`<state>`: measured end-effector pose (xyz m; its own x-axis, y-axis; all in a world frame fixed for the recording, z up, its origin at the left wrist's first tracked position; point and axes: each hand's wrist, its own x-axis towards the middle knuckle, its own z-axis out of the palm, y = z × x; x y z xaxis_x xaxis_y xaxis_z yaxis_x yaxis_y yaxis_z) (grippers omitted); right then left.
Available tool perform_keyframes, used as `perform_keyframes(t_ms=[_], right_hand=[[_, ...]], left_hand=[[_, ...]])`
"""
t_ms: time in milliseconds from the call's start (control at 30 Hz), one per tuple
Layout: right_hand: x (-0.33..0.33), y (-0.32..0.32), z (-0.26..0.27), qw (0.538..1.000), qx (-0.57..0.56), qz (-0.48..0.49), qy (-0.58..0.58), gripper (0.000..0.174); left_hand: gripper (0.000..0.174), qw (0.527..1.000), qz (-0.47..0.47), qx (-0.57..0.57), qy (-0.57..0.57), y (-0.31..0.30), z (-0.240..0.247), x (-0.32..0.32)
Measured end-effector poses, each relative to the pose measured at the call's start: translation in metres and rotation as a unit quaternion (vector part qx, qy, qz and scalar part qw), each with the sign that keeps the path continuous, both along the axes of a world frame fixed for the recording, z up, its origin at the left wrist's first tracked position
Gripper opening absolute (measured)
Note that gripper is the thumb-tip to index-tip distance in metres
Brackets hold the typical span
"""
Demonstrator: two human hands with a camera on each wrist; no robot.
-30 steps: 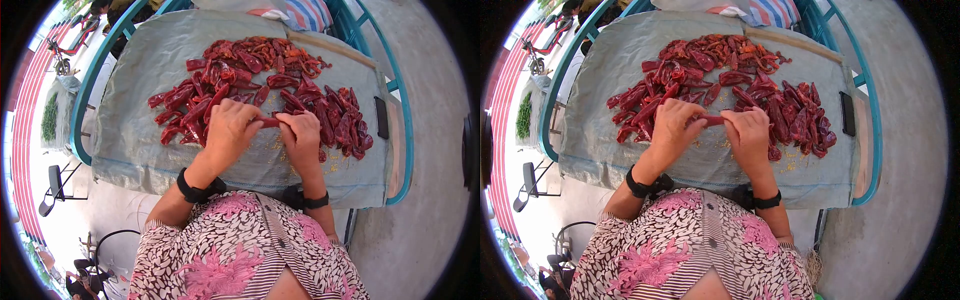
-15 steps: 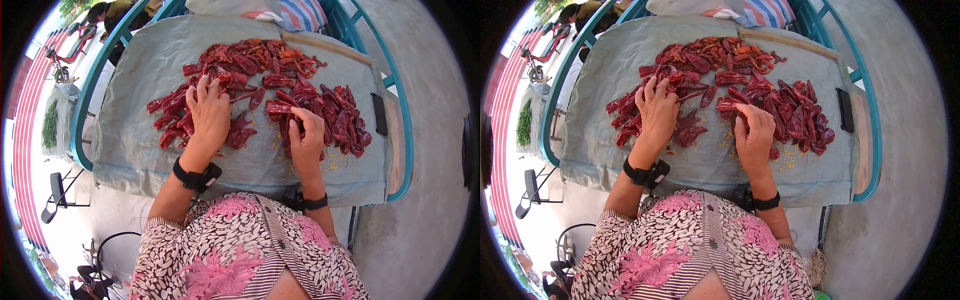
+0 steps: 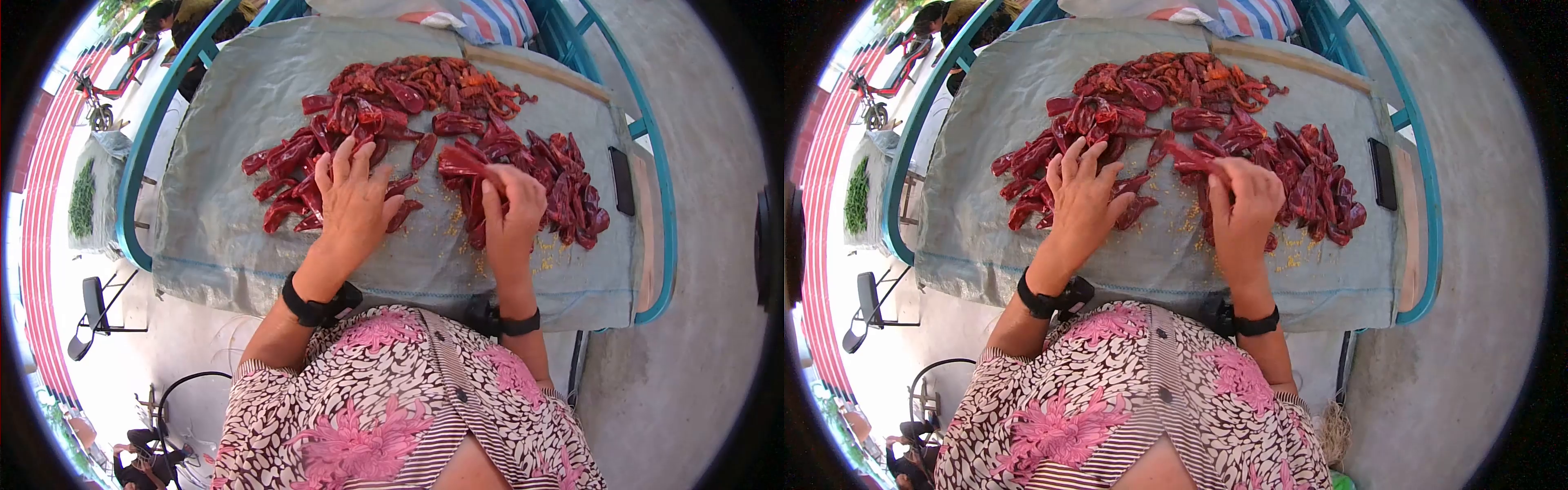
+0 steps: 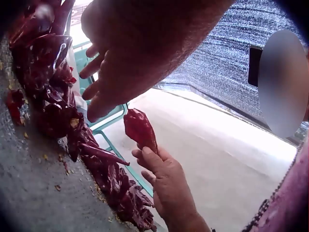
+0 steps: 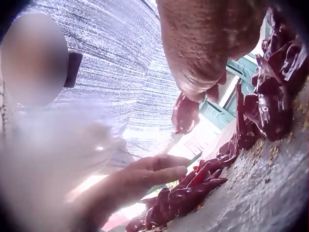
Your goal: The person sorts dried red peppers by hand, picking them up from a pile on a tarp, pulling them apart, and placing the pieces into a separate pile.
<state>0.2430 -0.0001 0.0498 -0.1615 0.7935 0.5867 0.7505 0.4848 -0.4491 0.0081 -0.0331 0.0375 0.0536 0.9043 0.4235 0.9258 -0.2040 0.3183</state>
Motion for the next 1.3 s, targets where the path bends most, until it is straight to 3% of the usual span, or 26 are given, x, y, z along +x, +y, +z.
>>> perform_keyframes(t_ms=[100,300,400,500,533,667,867,1033,1133,1300], right_hand=[[-0.001,0.0,-0.006,0.998,-0.007,-0.062,0.014,0.046],[-0.001,-0.005,-0.009,0.999,0.031,0.015,-0.04,0.047],[-0.009,-0.007,-0.001,0.993,0.024,0.102,-0.048,0.045],[-0.017,-0.011,-0.004,0.988,-0.015,0.143,-0.052,0.028],[-0.018,-0.011,-0.008,0.985,-0.031,0.162,-0.048,0.025],[-0.013,-0.007,-0.002,0.995,0.009,0.092,-0.027,0.02],[-0.01,-0.004,-0.003,0.997,0.058,-0.028,0.048,0.04],[-0.007,-0.008,-0.005,0.996,0.027,0.082,-0.002,0.048],[-0.01,-0.012,0.0,0.99,0.004,0.132,-0.053,0.053],[-0.018,-0.015,0.001,0.979,-0.019,0.18,-0.09,0.05]], left_hand=[[0.026,0.997,-0.002,-0.06,0.057,0.002,-0.012,0.0],[0.013,0.998,-0.043,0.014,0.052,0.008,-0.011,0.0],[0.015,0.996,-0.078,0.035,0.016,0.004,0.002,0.007],[0.02,0.988,-0.155,0.016,-0.023,-0.002,0.008,0.01],[0.022,0.989,-0.137,0.023,-0.044,-0.003,0.01,0.01],[0.036,0.995,-0.071,0.012,-0.075,-0.005,0.012,0.0],[0.048,0.996,-0.062,-0.057,-0.007,-0.013,0.005,-0.006],[0.052,0.99,-0.091,-0.11,0.008,-0.013,0.0,-0.006],[0.048,0.989,-0.12,-0.083,-0.025,-0.014,0.001,-0.006],[0.045,0.967,-0.169,-0.095,-0.167,-0.017,-0.002,0.007]])
